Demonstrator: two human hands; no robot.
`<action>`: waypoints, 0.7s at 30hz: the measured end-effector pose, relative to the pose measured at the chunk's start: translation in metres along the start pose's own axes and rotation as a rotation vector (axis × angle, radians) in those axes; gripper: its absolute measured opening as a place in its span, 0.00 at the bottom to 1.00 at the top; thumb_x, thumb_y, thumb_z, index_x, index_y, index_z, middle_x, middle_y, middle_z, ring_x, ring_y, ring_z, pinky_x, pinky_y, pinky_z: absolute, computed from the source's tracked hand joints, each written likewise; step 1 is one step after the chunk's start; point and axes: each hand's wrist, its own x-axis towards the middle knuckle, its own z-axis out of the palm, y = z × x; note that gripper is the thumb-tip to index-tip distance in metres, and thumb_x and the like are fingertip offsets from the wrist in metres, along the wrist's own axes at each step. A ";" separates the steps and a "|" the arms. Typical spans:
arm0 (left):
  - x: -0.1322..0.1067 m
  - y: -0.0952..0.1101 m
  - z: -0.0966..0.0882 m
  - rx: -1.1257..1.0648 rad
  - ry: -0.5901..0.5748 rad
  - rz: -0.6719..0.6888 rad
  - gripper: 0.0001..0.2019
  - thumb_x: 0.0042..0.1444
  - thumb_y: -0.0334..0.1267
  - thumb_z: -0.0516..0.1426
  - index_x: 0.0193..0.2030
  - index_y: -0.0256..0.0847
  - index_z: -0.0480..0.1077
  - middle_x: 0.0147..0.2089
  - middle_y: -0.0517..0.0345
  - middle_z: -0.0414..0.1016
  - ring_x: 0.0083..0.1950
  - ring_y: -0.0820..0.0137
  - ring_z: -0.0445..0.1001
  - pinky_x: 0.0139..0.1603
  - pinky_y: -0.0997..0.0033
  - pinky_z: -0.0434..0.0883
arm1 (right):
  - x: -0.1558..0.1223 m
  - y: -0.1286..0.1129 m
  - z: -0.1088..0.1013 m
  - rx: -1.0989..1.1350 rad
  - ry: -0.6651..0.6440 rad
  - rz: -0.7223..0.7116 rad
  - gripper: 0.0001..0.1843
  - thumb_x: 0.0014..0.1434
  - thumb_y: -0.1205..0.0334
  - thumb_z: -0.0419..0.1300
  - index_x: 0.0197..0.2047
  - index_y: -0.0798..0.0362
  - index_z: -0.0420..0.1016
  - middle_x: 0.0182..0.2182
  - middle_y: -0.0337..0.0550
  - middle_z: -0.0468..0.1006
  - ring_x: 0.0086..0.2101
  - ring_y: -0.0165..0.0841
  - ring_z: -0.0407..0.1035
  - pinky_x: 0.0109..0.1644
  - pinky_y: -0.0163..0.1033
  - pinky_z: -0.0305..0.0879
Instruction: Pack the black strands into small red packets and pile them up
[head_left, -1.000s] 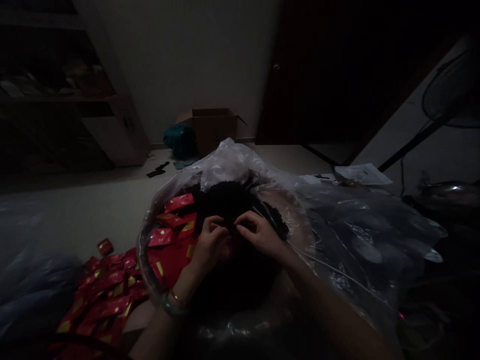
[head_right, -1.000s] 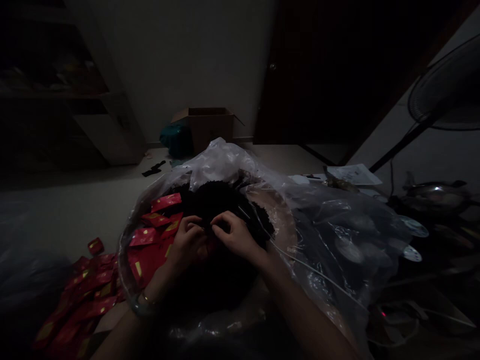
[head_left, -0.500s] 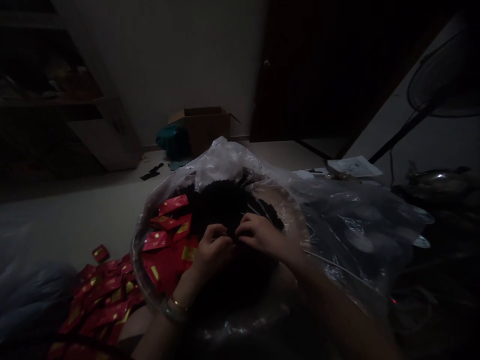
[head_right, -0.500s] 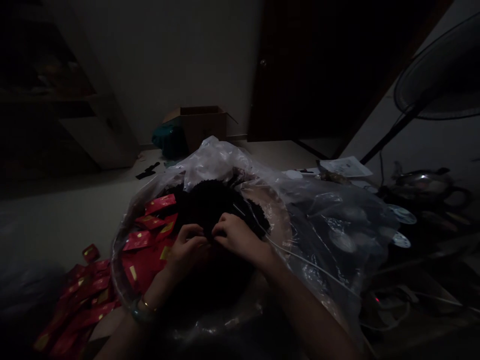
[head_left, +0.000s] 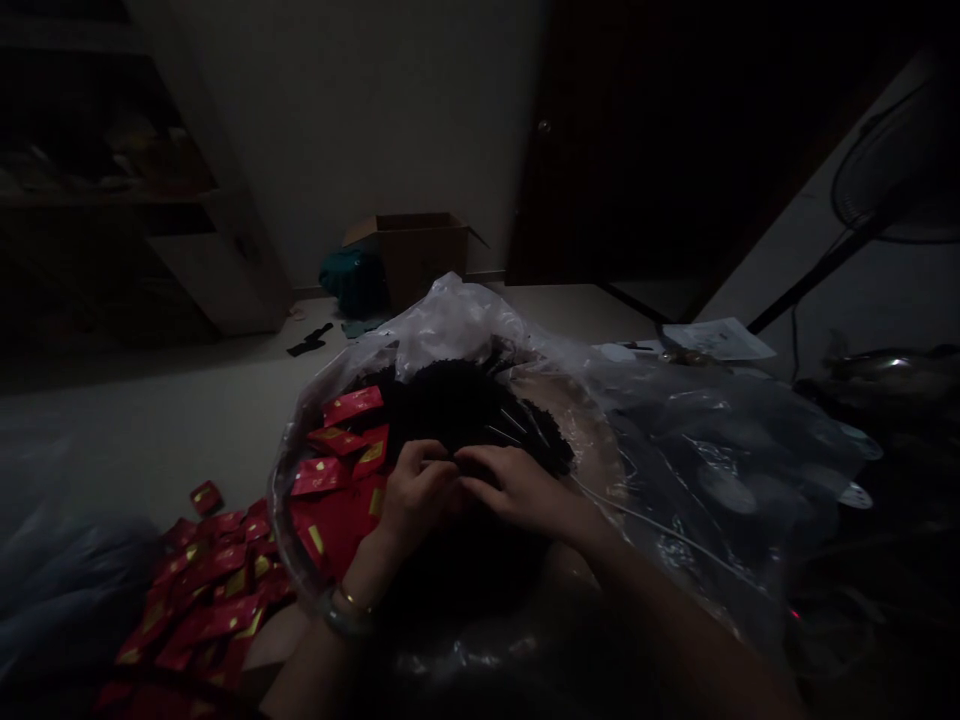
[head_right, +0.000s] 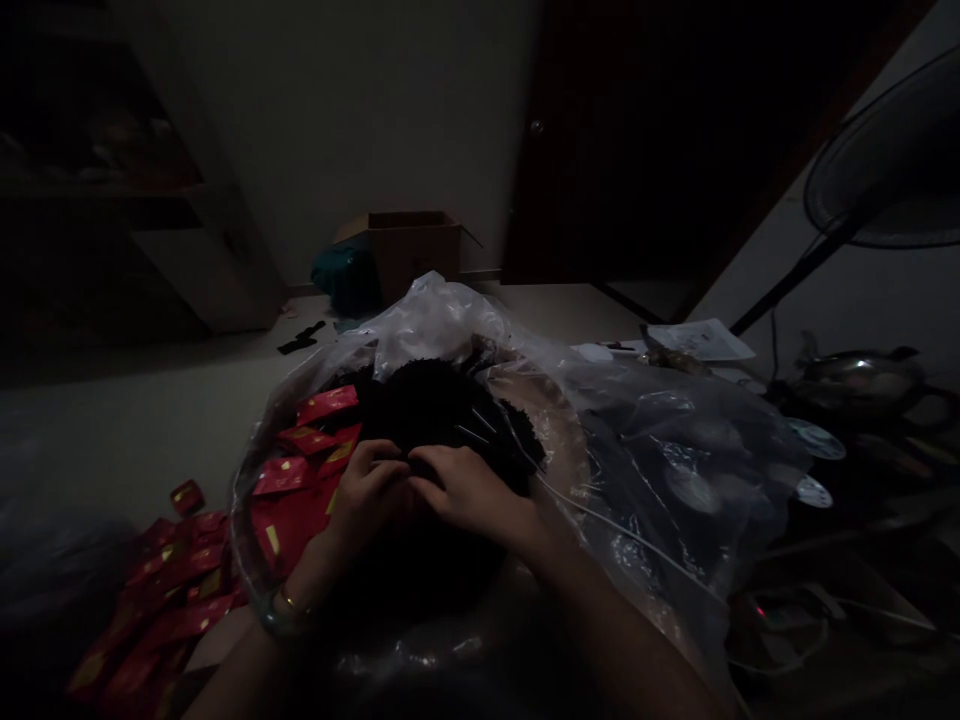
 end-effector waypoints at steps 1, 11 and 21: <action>0.001 0.000 -0.002 0.004 -0.004 -0.008 0.05 0.59 0.35 0.56 0.34 0.40 0.71 0.42 0.53 0.64 0.40 0.70 0.70 0.36 0.70 0.75 | 0.000 0.000 0.000 -0.032 -0.030 0.014 0.15 0.57 0.66 0.59 0.49 0.52 0.71 0.41 0.46 0.79 0.41 0.38 0.73 0.46 0.41 0.65; 0.001 0.005 -0.002 -0.247 -0.169 -0.188 0.12 0.56 0.33 0.56 0.48 0.41 0.64 0.53 0.47 0.65 0.54 0.63 0.69 0.50 0.59 0.72 | 0.007 0.012 0.011 -0.093 -0.158 -0.020 0.07 0.55 0.68 0.63 0.39 0.55 0.74 0.36 0.44 0.79 0.39 0.38 0.72 0.49 0.45 0.58; -0.011 0.001 0.011 -0.293 -0.594 -0.662 0.44 0.40 0.32 0.64 0.65 0.41 0.49 0.46 0.48 0.76 0.44 0.59 0.77 0.43 0.60 0.72 | 0.011 0.025 0.011 0.178 -0.159 0.041 0.10 0.59 0.71 0.54 0.41 0.55 0.75 0.38 0.42 0.80 0.37 0.34 0.73 0.42 0.37 0.66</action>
